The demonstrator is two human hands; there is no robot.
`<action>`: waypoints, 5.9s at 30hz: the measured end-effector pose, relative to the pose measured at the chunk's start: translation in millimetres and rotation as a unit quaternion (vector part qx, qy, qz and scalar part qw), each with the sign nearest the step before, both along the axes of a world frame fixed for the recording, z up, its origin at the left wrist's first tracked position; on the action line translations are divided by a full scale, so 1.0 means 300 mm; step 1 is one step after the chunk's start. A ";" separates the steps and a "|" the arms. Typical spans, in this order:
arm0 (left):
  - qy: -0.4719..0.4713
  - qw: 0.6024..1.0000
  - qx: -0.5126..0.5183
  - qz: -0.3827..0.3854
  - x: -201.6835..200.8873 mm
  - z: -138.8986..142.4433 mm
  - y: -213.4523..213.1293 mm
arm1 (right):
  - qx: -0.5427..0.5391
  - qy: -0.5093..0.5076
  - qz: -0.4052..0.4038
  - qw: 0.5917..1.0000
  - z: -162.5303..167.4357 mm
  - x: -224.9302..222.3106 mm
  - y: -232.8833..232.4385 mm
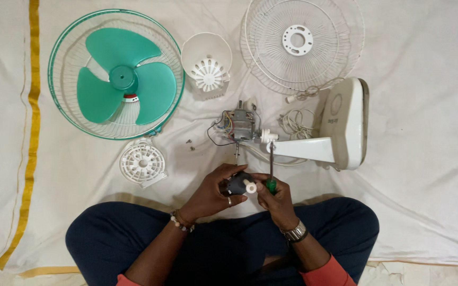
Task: The person sits on a sheet and uses a screwdriver to remove a black plastic component from the fan motor. They then inspect the motor and the removed part, handling the internal wiring and shaft.
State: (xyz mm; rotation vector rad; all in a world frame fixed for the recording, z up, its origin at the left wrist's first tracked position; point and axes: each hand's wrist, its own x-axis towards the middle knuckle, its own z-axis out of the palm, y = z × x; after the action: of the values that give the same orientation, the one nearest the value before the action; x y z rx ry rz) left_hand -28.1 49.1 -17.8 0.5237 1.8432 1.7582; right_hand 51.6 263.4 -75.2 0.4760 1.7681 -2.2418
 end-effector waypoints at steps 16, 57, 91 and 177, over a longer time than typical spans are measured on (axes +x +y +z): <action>-0.076 0.993 0.049 0.070 -0.007 -0.024 0.007 | -0.006 0.031 -0.047 0.998 -0.011 0.002 -0.021; -0.129 0.975 0.140 0.116 0.101 -0.011 0.002 | 0.039 0.097 -0.008 0.994 0.206 0.067 -0.091; -0.258 0.932 0.161 0.197 0.029 -0.053 -0.058 | 0.533 0.177 0.172 0.809 0.208 -0.054 -0.125; -0.267 0.953 0.084 0.120 0.073 -0.063 0.023 | 0.093 0.074 -0.079 0.990 0.184 -0.008 -0.069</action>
State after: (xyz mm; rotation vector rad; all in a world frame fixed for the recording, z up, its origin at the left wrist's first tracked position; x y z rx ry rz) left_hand -6.3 56.0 -36.8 -0.1255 1.4234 1.9803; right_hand 49.2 242.7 -19.8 0.5148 2.0966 -2.2787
